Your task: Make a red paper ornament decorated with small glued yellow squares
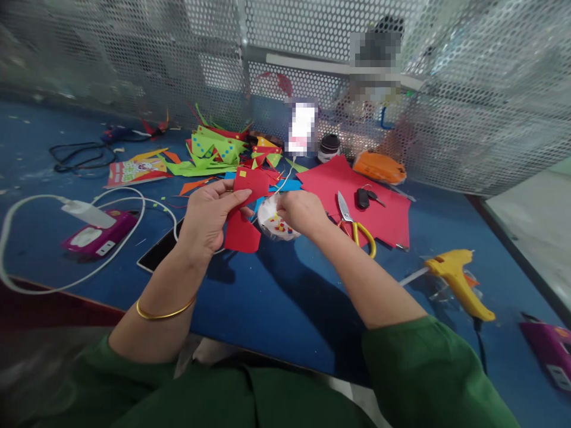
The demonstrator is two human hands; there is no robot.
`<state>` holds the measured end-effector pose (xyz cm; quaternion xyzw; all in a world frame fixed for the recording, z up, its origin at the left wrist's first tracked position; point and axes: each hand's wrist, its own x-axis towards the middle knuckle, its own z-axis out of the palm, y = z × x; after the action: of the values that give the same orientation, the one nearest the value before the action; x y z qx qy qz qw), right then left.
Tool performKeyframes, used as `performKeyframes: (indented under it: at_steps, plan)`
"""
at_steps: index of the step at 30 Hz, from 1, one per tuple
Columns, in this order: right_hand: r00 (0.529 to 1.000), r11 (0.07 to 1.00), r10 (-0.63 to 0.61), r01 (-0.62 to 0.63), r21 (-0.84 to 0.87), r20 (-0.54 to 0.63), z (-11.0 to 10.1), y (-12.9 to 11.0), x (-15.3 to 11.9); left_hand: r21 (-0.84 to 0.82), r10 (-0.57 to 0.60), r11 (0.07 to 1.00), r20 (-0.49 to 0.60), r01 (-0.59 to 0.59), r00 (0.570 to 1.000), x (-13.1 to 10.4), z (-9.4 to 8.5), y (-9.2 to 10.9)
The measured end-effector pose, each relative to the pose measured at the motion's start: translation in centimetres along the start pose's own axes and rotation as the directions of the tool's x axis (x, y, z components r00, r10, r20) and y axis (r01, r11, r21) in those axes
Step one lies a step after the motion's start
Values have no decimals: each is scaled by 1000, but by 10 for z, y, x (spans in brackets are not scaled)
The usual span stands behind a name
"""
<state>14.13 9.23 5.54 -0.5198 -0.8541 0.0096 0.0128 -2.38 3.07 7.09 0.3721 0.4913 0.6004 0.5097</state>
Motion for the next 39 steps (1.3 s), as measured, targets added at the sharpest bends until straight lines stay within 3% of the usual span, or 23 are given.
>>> performKeyframes:
  at_steps: [5, 23, 39]
  plan:
    - [1000, 1000, -11, 12, -16, 18, 3, 5, -1, -13, -6, 1000, 5, 6, 1000, 0, 0, 0]
    - [993, 986, -107, 112, -123, 52, 5, -11, 5, -5, -15, 1000, -3, 15, 1000, 0, 1, -2]
    - [1000, 997, -7, 7, 81, 1, 11, 2, 4, -13, -12, 1000, -14, 12, 1000, 2, 3, -3]
